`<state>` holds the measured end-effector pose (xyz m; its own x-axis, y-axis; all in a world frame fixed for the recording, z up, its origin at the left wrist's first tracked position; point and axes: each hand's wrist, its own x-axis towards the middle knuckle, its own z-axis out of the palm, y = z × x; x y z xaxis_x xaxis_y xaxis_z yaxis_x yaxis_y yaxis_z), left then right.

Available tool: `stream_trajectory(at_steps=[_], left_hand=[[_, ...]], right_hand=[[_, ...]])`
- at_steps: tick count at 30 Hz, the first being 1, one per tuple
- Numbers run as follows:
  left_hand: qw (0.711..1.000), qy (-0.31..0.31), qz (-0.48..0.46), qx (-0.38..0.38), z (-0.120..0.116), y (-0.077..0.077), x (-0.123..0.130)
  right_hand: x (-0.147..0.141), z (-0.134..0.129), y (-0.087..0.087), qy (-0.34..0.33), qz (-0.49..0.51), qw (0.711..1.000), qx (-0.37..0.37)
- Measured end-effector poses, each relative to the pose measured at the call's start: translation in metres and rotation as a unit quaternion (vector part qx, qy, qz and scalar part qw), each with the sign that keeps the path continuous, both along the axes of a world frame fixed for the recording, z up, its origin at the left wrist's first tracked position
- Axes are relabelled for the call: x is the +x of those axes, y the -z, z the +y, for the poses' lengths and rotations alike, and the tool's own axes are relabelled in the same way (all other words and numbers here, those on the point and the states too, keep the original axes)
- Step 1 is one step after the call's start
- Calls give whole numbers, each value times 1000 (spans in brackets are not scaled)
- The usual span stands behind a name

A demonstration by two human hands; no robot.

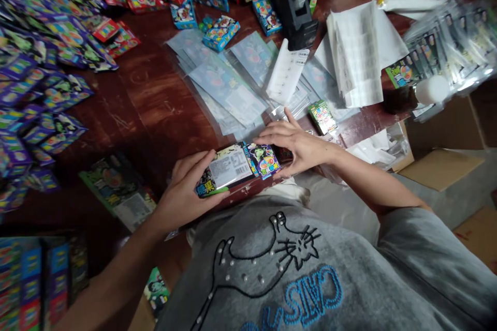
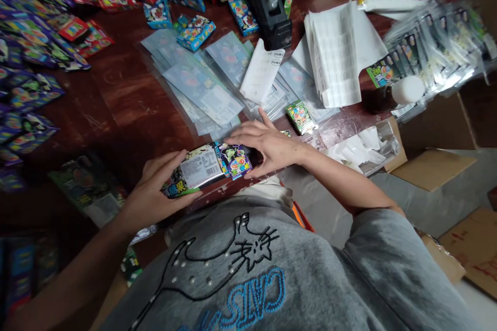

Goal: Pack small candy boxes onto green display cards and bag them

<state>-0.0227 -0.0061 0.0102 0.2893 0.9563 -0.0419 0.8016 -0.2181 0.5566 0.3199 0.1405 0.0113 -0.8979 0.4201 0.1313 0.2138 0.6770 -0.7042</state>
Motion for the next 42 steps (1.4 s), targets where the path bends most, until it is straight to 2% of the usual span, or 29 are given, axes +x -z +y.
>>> stream_trajectory(at_steps=[6,11,13,16,20,23,27,30,33,36,42], left_hand=[[999,30,11,29,3,-4,13],[998,-8,31,52,4,-1,18],[998,-10,34,57,5,0,19],[997,9,47,59,6,1,19],[994,55,86,41,12,4,16],[991,93,88,31,18,7,18],[991,103,86,22,24,8,22],[993,86,80,17,23,6,21],[994,87,54,25,21,4,20],[994,96,32,41,20,2,21],[996,74,48,30,24,0,22]], right_hand=[[-14,2,-1,-12,-19,999,32],[-17,-12,-2,75,-36,995,56],[-17,-23,-2,88,-38,993,70],[-6,-36,-1,103,-59,989,85],[34,-40,7,169,-93,972,135],[57,-38,22,134,-108,971,166],[57,-33,38,122,-78,976,160],[47,-29,34,95,11,990,108],[36,-25,24,32,73,995,56],[25,-20,20,2,63,997,42],[13,-14,23,24,24,997,73]])
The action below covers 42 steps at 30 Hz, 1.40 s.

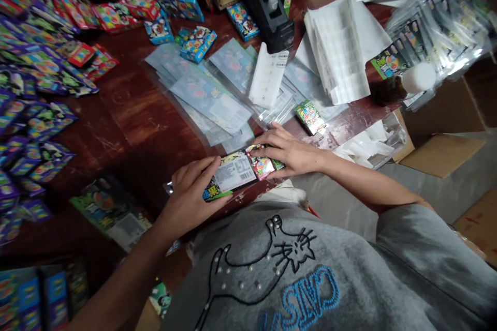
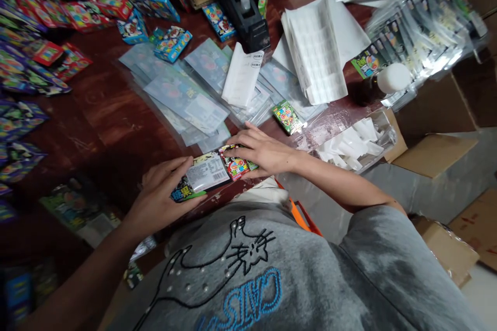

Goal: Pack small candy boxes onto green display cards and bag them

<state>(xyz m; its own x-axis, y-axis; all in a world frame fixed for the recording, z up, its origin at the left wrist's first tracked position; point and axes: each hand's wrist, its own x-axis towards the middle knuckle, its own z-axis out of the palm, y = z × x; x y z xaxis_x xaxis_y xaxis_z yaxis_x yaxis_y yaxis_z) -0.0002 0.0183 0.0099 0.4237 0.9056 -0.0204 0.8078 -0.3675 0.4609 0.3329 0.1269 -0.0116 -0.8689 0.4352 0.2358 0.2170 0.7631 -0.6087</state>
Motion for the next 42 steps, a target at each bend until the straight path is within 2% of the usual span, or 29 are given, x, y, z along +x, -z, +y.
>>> stream_trajectory(at_steps=[4,8,14,20,24,30,34,38,42], left_hand=[[1000,-13,0,-22,0,3,2],[999,-46,13,-25,-3,8,7],[999,-26,17,-27,-2,10,7],[999,-21,10,-27,5,11,11],[1000,-13,-2,-21,3,5,13],[997,-71,13,-4,2,-3,20],[998,-58,-12,-23,4,-3,17],[995,-87,-32,-30,4,-6,12],[995,-72,-65,-34,3,-10,12]], right_hand=[[-8,-2,5,1,-13,1000,16],[-7,-7,6,1,-7,1000,-12],[28,-5,1,52,-57,997,-31],[18,3,8,42,-29,998,-30],[16,15,0,39,-6,999,-25],[12,17,-13,97,-18,995,-10],[14,22,-17,64,-5,997,-49],[22,33,-29,32,15,994,-106],[15,39,-38,-21,14,992,-122]])
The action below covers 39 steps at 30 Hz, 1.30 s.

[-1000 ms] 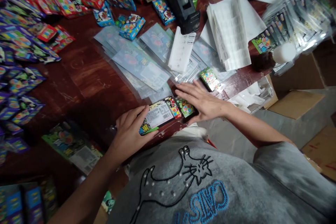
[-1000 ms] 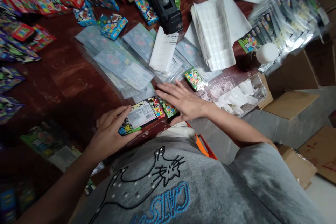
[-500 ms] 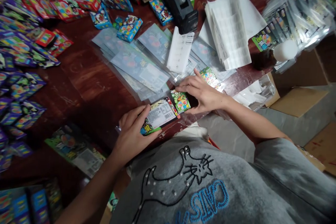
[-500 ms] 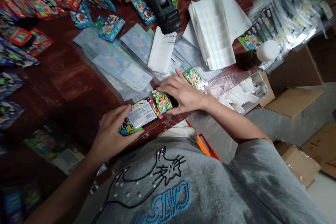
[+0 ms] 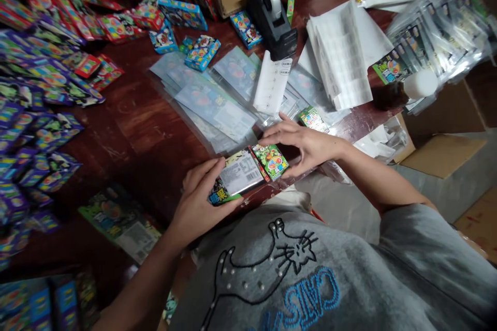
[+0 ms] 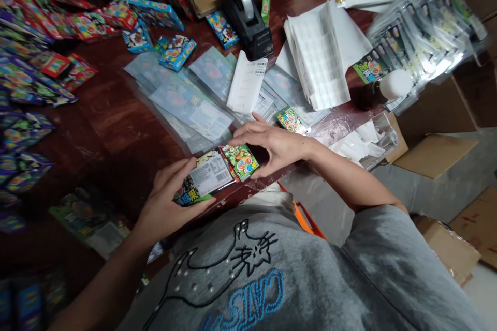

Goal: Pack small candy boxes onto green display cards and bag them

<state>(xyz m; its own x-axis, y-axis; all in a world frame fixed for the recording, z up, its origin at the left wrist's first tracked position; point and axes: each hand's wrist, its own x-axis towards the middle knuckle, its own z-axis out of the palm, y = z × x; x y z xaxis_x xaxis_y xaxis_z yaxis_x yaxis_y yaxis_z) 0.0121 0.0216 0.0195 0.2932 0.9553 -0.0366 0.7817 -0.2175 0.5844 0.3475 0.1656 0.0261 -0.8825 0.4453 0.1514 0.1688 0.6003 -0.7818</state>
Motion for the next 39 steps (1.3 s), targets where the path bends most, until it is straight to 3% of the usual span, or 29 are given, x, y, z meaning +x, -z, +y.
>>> stream_trajectory(at_steps=[8,12,16,18,20,22,25,28,34,36,39], left_hand=[[997,-18,65,33,0,4,6],[995,-45,74,45,1,0,18],[988,-144,-1,51,7,-4,42],[979,-181,-89,40,11,0,53],[958,-192,-212,14,17,8,58],[929,-184,-321,-23,21,16,55],[904,-173,-385,-67,26,21,43],[896,-187,-397,-70,30,19,30],[882,-229,-409,-46,34,18,21],[884,-225,-406,-64,32,19,16],[897,-236,-367,-74,31,20,5]], right_hand=[[-20,4,13,-13,-45,996,81],[-22,-2,17,-3,-26,997,66],[-34,-17,14,146,73,987,-9],[-43,-25,11,220,111,966,-75],[-50,-29,10,252,127,950,-135],[-55,-30,8,239,125,950,-158],[-60,-29,8,200,120,962,-141],[-70,-35,12,227,128,953,-153],[-96,-56,31,329,196,871,-308],[-100,-58,35,320,188,870,-325],[-101,-56,35,278,186,892,-303]])
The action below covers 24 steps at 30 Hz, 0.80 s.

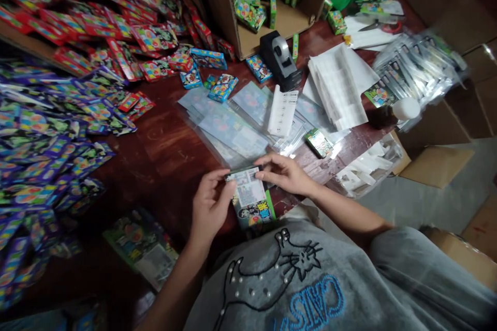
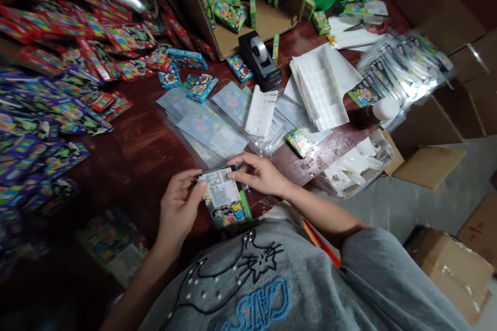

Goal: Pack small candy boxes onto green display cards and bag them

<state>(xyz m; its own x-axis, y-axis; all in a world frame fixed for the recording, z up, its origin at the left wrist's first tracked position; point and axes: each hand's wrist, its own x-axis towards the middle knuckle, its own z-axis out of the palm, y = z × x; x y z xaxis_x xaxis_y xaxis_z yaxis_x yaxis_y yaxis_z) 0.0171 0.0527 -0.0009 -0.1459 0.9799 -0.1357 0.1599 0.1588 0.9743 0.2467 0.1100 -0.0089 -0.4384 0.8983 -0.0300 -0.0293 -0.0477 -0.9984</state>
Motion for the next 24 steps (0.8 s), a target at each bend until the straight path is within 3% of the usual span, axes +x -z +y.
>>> stream_trajectory(at_steps=[3,5,7,11,18,21,24], left_hand=[[1000,-28,-2,-8,4,1,-9],[998,-55,-37,-24,8,0,-11],[995,-61,-55,-48,12,-4,-12],[996,4,-15,-83,24,-21,-11],[988,53,11,-145,49,-47,-6],[984,80,21,-156,51,-48,-12],[981,113,18,-160,48,-45,-21]], right_hand=[[0,4,-5,2,-13,996,91],[-1,7,-9,6,-21,995,102],[0,11,-15,-5,-26,997,75],[3,21,-26,-33,-22,999,-17],[-5,32,-33,-1,-8,974,-224],[-4,33,-34,-8,-10,973,-230],[1,30,-37,-41,-5,984,-175]])
